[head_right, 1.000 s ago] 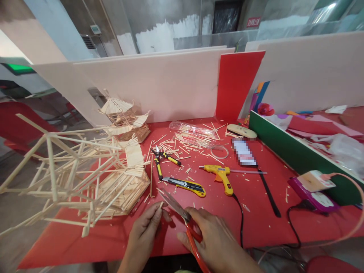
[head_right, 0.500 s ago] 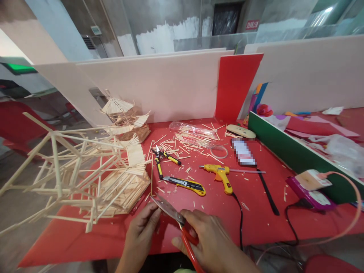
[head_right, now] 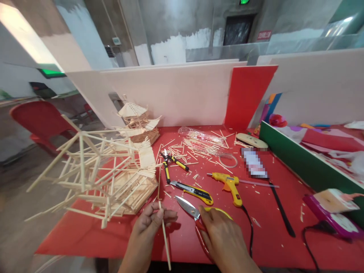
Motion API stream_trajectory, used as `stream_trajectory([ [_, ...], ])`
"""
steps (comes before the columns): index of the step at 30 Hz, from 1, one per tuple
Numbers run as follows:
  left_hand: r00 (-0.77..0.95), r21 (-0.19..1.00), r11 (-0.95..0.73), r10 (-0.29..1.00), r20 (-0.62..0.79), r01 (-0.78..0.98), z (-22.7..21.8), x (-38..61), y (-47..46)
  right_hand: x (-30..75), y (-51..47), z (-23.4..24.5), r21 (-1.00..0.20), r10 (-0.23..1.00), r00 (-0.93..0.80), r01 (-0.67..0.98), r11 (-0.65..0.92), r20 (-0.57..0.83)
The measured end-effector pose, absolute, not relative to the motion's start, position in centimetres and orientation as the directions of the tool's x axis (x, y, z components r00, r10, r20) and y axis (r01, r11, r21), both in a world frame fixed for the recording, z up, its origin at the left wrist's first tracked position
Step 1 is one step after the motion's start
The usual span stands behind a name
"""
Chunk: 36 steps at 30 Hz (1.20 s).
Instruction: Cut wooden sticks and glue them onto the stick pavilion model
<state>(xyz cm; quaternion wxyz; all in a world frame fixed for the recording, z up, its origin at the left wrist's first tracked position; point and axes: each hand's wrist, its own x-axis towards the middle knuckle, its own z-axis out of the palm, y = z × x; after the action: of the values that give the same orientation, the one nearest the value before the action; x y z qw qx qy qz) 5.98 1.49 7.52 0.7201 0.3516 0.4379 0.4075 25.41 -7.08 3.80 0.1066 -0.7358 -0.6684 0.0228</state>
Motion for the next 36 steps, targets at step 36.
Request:
stream_trajectory([
  [36,-0.172,0.847,0.101,0.96,-0.22,-0.522,10.4,7.8,5.6,20.7,1.9,9.2,-0.585,0.759,0.134,0.726,0.362,0.637],
])
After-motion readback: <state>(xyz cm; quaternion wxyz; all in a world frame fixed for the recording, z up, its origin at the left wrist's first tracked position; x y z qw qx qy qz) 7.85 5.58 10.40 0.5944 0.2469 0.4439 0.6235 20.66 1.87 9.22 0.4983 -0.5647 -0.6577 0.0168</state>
